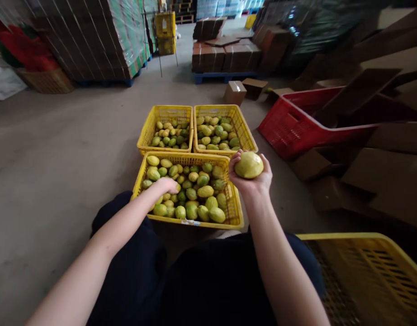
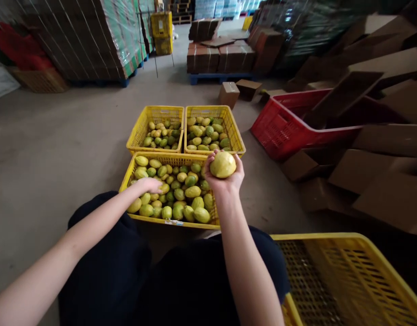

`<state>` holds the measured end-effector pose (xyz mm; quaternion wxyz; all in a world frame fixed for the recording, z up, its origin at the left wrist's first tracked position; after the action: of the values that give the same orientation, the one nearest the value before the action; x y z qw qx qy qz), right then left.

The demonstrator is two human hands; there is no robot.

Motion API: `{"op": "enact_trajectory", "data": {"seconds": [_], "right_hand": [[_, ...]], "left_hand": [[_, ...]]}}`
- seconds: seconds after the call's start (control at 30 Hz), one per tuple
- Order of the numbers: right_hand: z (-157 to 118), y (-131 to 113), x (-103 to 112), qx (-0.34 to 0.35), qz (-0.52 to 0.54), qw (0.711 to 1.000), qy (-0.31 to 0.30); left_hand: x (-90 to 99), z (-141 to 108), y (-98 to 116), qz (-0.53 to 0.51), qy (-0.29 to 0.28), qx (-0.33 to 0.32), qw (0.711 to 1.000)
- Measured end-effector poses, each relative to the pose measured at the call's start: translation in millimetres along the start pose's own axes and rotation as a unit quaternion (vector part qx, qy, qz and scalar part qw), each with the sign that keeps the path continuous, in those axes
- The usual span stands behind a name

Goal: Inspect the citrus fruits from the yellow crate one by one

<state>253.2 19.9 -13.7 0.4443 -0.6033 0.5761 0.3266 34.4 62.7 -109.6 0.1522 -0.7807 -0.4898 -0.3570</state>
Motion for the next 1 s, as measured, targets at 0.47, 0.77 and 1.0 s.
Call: {"op": "enact_trajectory", "data": {"seconds": [0.47,0.77,1.0], "right_hand": [[-39.2,-35.0,-21.4,-0.008,0.034,0.999,0.040],[-48.7,-73.7,-8.8,0.069,0.018,0.993,0.092],[-68.0,-97.0,-2.8,0.147,0.048,0.961,0.231]], "left_hand": [[-42.9,54.8,25.8,0.062,0.079,-0.063,0.993],[46.2,162.1,144.3,0.137,0.253,-0.167,0.943],[27.3,205.1,149.2,0.171,0.278,-0.171,0.930]]}}
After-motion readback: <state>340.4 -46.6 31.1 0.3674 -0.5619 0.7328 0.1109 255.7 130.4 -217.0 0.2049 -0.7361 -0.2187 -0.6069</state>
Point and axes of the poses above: each hand's wrist, its own z-axis towards the middle knuckle, its own x-axis out of the back of the hand, y = z × x, the point moved 7 cm from there along z, towards the middle knuckle, and after that the axes turned 3 degrees about z, right-handed, at the moved point
